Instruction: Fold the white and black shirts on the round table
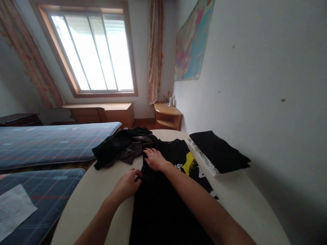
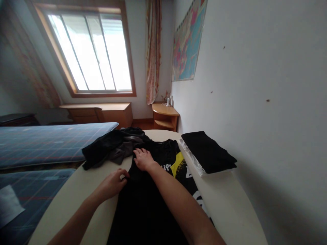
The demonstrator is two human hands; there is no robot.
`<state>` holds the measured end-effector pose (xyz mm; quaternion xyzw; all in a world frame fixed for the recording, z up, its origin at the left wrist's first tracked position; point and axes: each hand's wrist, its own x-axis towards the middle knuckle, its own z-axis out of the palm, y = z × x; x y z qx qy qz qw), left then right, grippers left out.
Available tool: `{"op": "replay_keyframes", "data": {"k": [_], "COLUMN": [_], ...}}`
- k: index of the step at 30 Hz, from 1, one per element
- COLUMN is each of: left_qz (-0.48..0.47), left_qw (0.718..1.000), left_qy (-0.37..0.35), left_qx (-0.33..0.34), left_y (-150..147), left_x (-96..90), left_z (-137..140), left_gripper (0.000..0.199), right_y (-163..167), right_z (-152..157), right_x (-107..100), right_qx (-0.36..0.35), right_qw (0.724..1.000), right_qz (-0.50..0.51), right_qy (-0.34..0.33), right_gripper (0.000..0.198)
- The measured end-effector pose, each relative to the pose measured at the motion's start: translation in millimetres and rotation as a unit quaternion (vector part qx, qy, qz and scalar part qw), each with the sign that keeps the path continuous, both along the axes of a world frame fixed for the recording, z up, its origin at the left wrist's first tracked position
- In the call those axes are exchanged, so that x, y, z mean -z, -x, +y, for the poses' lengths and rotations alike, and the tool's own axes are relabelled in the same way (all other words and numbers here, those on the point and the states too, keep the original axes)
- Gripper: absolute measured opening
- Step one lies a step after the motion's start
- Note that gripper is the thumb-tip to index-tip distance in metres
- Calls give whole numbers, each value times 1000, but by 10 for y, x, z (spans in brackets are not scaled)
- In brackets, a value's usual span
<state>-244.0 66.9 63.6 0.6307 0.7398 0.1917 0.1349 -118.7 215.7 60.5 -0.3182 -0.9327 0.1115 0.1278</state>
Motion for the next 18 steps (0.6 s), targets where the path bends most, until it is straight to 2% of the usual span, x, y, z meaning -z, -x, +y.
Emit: {"op": "replay_keyframes", "data": {"k": [2,4,7,10,14,18], "left_qz": [13,35,67,79,78,67], "left_qw": [1000,999,996,993,990,990], "left_qy": [4,10,22,28,44,42], "left_qx": [-22,-39,-62,-82,-110,-113], "left_y": [-21,-44,-91,-135,-143,-144], "left_x": [-9,-8,-10,-32,-43,-17], "left_z": [10,23,31,18,-1,7], "left_gripper": [13,20,25,15,17,15], "right_y": [47,60,29,-49,-171,-200], "right_z": [74,160,309,447,470,297], "right_x": [63,83,48,-6,-36,-44], "right_qx": [-48,-73,6,98,101,65], "right_qw": [998,995,991,982,981,989], "right_qz": [25,63,130,159,161,131], "right_qy": [11,12,-9,-23,-33,-8], "right_gripper": [46,41,34,29,23,21]}}
